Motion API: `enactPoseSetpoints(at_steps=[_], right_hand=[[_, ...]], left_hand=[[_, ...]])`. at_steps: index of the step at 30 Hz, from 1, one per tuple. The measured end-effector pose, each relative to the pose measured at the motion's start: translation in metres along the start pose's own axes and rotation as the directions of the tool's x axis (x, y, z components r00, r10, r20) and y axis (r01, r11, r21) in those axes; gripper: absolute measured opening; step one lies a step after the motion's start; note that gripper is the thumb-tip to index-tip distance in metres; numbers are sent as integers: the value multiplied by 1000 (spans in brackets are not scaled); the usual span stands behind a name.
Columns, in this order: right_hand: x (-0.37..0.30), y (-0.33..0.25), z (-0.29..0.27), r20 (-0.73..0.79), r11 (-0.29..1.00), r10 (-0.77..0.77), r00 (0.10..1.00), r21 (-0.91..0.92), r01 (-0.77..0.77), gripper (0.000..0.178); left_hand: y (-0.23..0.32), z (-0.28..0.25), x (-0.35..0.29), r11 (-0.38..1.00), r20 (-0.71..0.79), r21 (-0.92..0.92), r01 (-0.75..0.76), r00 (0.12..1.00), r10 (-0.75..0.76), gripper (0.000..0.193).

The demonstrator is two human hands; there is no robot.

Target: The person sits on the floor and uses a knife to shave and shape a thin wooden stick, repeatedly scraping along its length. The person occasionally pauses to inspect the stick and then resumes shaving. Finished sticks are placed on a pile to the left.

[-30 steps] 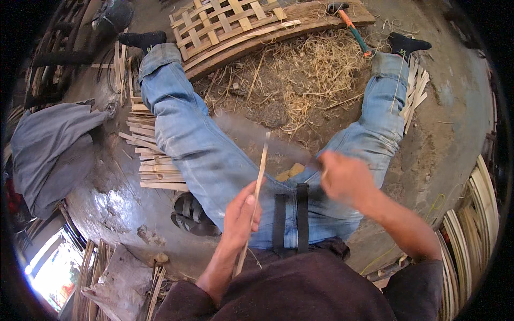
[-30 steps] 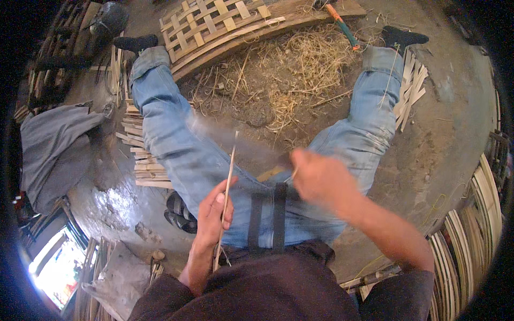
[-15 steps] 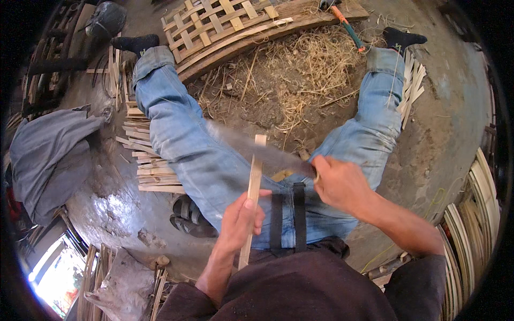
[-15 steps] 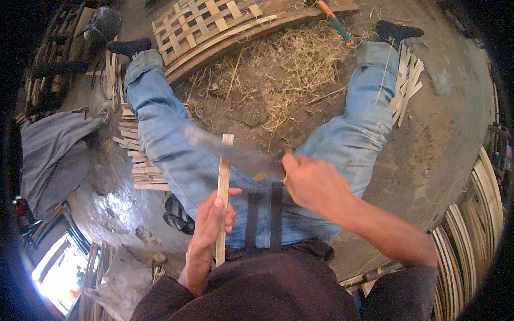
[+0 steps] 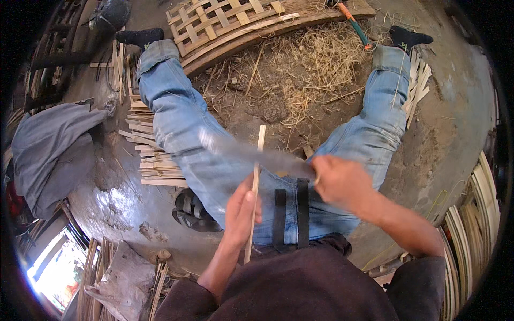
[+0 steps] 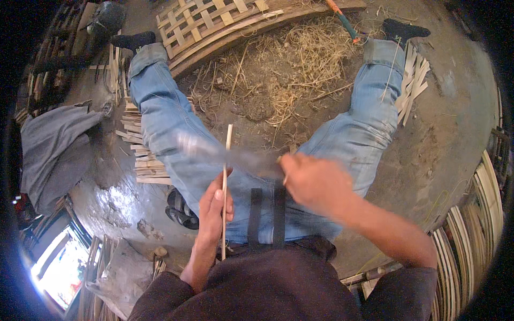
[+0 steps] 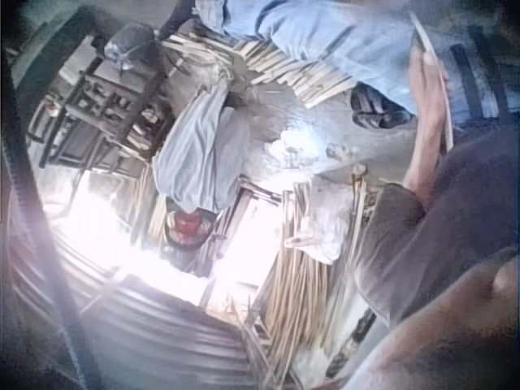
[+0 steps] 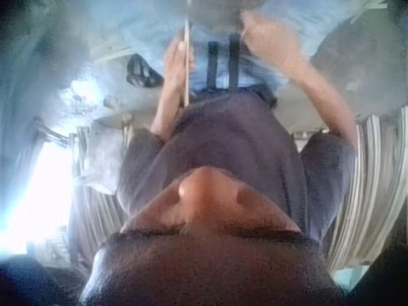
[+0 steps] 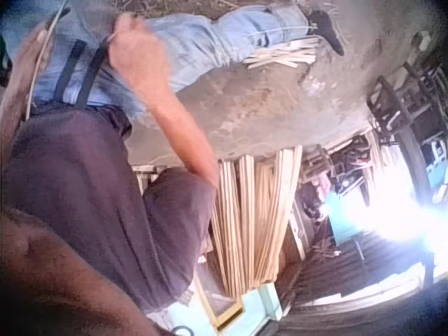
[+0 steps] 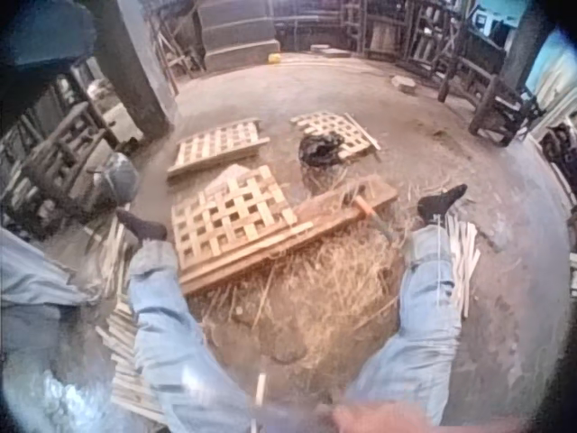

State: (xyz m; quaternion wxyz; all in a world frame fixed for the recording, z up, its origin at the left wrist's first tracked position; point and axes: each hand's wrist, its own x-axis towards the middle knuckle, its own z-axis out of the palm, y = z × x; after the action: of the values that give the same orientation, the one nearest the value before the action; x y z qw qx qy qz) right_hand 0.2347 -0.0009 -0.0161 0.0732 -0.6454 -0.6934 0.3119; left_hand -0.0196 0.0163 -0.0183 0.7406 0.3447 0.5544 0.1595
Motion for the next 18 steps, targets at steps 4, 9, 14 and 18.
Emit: enactPoseSetpoints(at_steps=[4,9,14,18], right_hand=[[9,-1,-5,99,988,154,983,7,-156,19],[-2,-112,-64,32,978,-59,998,-199,64,12],[-1,-124,-84,0,970,-80,997,-232,78,9],[20,-30,0,-117,998,26,993,53,-20,20]], left_hand=[[7,9,0,983,18,182,29,999,-33,53],[2,5,-11,998,17,-13,63,998,-62,52],[-4,-1,6,779,-77,-137,611,778,-624,43],[1,-11,-22,974,95,-97,206,976,-197,34]])
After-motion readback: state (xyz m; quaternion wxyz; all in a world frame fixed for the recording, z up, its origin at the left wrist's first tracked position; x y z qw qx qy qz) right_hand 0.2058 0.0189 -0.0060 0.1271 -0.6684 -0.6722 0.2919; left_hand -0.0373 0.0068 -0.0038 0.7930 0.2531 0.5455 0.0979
